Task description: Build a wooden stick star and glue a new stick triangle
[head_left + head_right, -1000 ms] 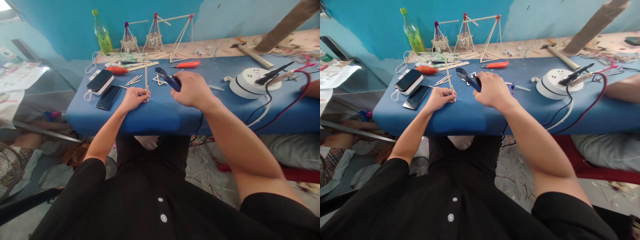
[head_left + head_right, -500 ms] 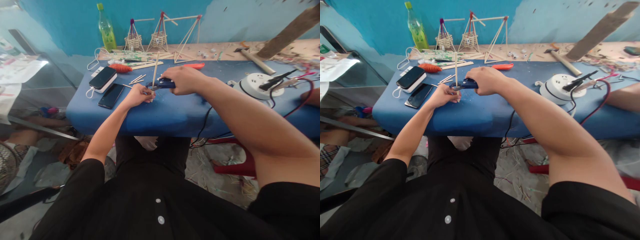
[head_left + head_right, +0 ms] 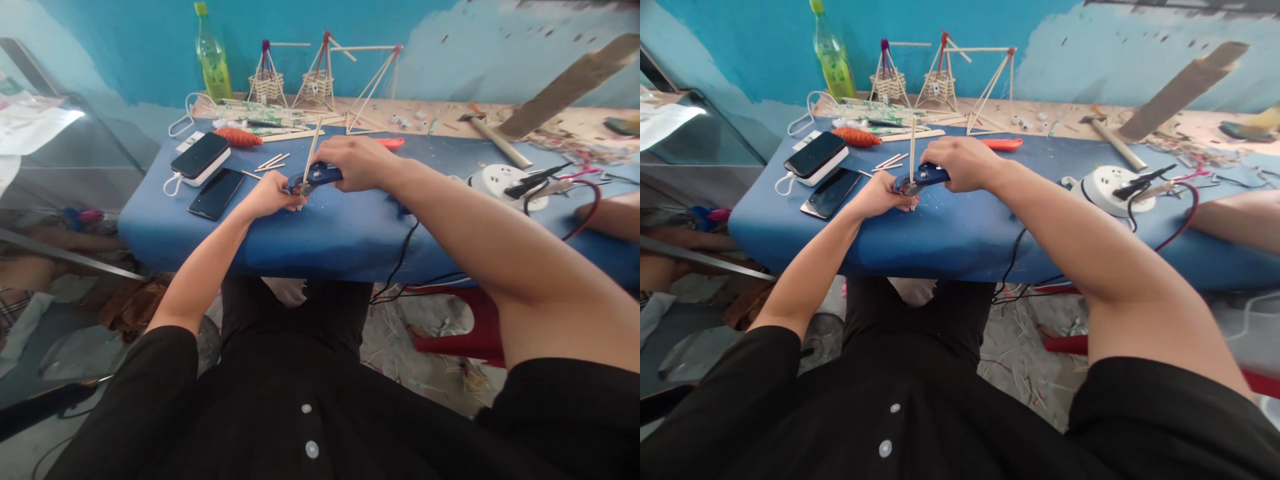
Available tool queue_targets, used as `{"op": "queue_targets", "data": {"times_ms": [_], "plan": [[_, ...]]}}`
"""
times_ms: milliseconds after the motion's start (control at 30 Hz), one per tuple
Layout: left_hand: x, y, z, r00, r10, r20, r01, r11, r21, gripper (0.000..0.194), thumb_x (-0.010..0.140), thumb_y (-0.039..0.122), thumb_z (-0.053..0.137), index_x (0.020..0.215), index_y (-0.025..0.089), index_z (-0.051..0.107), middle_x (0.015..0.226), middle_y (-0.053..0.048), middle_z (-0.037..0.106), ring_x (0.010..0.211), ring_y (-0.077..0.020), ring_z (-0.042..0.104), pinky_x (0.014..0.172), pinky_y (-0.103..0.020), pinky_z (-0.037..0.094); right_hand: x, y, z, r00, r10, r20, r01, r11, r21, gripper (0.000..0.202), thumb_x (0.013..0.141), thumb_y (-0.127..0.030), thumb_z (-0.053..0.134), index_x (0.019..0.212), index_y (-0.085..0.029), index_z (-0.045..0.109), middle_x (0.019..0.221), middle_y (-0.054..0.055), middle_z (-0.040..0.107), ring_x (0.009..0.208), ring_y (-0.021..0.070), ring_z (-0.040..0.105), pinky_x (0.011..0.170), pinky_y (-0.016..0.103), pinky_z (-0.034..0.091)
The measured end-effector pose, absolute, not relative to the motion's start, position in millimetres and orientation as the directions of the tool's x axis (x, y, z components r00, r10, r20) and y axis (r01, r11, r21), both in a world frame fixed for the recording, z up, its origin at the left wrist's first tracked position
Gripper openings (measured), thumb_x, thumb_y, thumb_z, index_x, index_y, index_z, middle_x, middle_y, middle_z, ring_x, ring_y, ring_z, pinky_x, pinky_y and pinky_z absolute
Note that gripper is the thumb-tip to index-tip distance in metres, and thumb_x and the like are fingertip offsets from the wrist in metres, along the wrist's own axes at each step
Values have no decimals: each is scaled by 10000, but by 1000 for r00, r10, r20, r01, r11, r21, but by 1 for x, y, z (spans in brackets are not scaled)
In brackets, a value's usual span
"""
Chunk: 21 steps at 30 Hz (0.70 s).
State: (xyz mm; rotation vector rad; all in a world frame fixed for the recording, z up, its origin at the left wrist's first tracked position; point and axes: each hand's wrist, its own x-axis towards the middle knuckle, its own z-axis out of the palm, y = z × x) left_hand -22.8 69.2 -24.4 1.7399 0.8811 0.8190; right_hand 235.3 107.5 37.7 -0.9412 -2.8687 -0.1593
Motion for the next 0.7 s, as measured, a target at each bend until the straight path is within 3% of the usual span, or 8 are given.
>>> {"op": "queue_targets", "data": {"times_ms": [200,400,700], "plan": [[-24,66,-21,508,852,124,196,-255,947,73,787,174,869,786,152,800,773,-51,786,740,-217,791,787,-394,721,234,107,37,-806,565,177,583,809,74,517,818,-235,624,1331,-199,674,1224,122,715,1165,309,645,1038,436,494],[-24,67,-23,500,855,138,168,-253,953,77,747,174,877,746,171,800,753,-53,785,709,-209,770,738,-379,708,223,93,47,-748,658,85,663,746,62,552,825,-248,613,1375,-221,663,1298,121,704,1227,314,615,1059,424,469],[-23,64,-20,492,862,119,193,-242,951,42,777,116,862,776,145,831,749,-48,781,709,-195,751,758,-373,688,221,93,40,-730,676,97,683,718,136,374,862,-284,623,1221,-190,666,1210,138,705,1154,325,639,976,417,447]]}}
